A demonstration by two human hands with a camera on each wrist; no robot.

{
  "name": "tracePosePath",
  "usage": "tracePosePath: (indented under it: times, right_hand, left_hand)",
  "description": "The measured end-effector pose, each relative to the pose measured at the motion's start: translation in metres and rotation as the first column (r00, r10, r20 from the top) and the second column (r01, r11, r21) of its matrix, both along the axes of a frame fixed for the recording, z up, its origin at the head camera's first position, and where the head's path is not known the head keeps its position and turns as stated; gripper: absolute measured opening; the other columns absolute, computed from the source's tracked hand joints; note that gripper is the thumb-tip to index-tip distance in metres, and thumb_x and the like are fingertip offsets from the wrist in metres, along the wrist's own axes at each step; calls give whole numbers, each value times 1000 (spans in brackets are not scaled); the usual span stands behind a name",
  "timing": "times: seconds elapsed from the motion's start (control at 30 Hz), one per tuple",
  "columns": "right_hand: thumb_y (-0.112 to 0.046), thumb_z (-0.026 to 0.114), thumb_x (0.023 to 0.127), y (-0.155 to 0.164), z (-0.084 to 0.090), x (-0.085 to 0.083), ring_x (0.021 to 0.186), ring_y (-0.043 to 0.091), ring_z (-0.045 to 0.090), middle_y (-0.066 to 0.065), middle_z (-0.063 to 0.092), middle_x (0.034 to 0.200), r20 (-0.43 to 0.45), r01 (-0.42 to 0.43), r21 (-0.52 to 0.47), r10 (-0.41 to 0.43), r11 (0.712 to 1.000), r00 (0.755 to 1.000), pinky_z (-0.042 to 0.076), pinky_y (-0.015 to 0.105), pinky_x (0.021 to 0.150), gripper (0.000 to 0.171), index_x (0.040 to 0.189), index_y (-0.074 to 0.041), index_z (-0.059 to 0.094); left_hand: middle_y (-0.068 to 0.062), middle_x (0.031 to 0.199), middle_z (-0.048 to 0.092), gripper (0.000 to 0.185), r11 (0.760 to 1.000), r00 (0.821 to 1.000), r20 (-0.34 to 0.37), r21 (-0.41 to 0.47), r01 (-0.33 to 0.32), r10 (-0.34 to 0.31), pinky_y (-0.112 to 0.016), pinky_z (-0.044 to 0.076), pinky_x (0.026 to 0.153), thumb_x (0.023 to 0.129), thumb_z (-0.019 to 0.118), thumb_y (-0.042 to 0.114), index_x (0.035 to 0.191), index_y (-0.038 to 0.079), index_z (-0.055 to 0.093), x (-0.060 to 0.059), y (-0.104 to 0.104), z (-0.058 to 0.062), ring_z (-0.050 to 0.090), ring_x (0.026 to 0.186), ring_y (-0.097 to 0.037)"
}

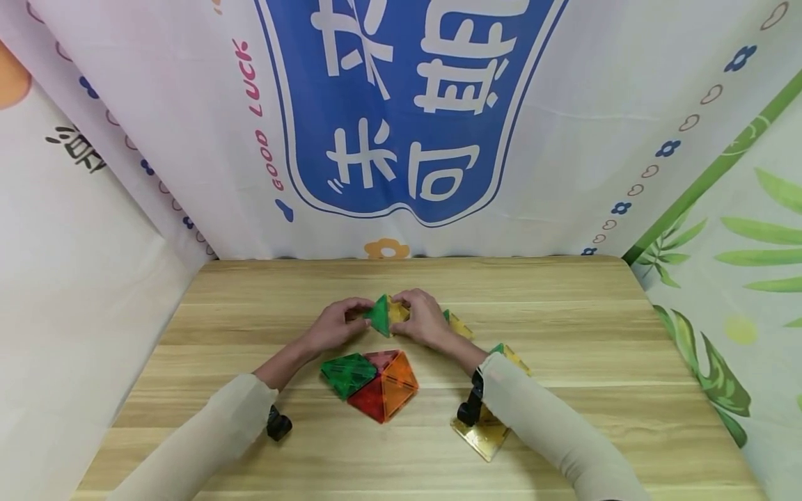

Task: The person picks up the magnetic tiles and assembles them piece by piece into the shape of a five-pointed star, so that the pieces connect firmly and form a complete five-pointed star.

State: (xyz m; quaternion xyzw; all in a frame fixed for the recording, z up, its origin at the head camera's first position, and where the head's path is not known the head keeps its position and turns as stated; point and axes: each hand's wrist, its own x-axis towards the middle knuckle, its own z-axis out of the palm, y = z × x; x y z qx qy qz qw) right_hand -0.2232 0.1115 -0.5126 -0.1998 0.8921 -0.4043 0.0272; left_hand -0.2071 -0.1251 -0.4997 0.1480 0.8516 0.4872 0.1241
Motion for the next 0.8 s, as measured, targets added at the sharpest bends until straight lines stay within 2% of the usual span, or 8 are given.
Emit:
tracePosePath:
  times: [0.23, 0.4, 0.57, 0.67, 0.8]
  right_hand:
    - [-15, 97, 77, 1, -3, 3, 113, 28, 65, 11, 66, 125, -39, -27, -40, 25, 999, 999, 56, 45, 100, 56, 127, -7, 74]
    - [-12, 96, 77, 3, -6, 4, 114, 26, 63, 9, 63, 126, -54, -63, -68, 59, 996, 997, 56, 43, 99, 50, 123, -9, 76]
    - [-4, 91, 82, 5, -7, 4, 113, 25, 63, 8, 62, 127, -49, -89, -133, 83, 987, 995, 58, 39, 93, 42, 121, -7, 77]
    - [0, 86, 86, 7, -7, 4, 115, 25, 64, 8, 64, 127, -32, -95, -171, 91, 981, 995, 58, 36, 94, 35, 119, -7, 78]
    - [4, 81, 89, 9, -4, 4, 123, 29, 66, 9, 67, 128, 48, -92, -241, 107, 966, 993, 58, 35, 100, 29, 117, -5, 78]
  left_hand:
    - [-17, 129, 63, 33, 999, 997, -70, 11, -36, 37, -41, 58, 99, 96, 74, -3, 128, 0, 72, 2, 4, -1, 67, 114, -29]
    - [-16, 126, 69, 30, 999, 999, -46, 24, -28, 29, -40, 59, 96, 94, 74, -7, 122, 2, 74, 0, 5, -2, 69, 109, -28]
    - [-13, 122, 74, 27, 1000, 1000, -28, 27, 2, -2, -38, 59, 93, 95, 74, -5, 120, 3, 75, -1, 2, -3, 70, 106, -24]
    - [-11, 120, 75, 25, 1000, 1000, -27, 26, 4, -4, -37, 59, 92, 95, 75, -3, 119, 5, 77, 0, -1, -3, 70, 104, -22]
    - [-10, 121, 75, 25, 999, 1000, -16, 45, 7, -6, -40, 59, 95, 95, 75, -2, 119, 7, 77, 1, -4, -1, 70, 106, -23]
